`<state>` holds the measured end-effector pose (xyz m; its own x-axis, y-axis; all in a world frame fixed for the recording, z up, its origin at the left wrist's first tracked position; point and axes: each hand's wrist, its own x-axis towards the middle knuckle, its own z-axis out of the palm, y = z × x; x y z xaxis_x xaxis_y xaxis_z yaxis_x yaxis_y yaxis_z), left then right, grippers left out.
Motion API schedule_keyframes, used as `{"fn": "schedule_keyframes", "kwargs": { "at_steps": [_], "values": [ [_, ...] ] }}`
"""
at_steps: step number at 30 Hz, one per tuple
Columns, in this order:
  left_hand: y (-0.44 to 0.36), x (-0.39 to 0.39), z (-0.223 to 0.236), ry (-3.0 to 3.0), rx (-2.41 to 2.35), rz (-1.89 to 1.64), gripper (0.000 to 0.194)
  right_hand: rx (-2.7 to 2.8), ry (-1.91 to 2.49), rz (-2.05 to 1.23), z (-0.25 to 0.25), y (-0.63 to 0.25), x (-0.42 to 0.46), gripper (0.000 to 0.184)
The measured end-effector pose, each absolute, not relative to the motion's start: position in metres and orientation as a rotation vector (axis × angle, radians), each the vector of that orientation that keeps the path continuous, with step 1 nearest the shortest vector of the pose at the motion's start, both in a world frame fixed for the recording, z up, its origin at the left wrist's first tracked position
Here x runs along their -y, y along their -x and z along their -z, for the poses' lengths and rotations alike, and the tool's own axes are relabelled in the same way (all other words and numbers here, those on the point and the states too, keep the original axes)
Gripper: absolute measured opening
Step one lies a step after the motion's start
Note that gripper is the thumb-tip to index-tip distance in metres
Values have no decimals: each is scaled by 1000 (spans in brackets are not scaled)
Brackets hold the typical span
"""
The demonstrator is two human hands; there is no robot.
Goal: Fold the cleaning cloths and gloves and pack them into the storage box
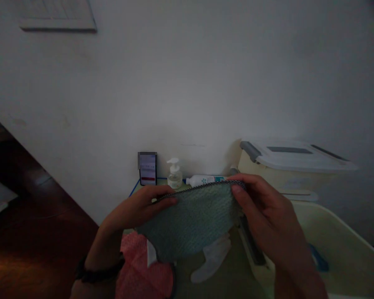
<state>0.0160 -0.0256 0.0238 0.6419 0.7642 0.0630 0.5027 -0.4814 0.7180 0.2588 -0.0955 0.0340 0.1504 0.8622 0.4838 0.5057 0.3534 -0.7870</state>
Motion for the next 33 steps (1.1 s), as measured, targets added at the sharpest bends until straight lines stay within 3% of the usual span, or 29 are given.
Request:
{"fn": "schedule_keyframes", "kwargs": {
  "at_steps": [12,20,33],
  "values": [
    [-16,27,-26,-2178,-945,-508,29,1474,1329,-441,-34,-256,95,11],
    [-14,25,-25,-2136,-981,-489,21,1538,1389,-401,-35,-258,94,14],
    [-18,28,-29,-2137,-935,-549,33,1495,1383,-253,-37,-255,94,8]
  ]
}}
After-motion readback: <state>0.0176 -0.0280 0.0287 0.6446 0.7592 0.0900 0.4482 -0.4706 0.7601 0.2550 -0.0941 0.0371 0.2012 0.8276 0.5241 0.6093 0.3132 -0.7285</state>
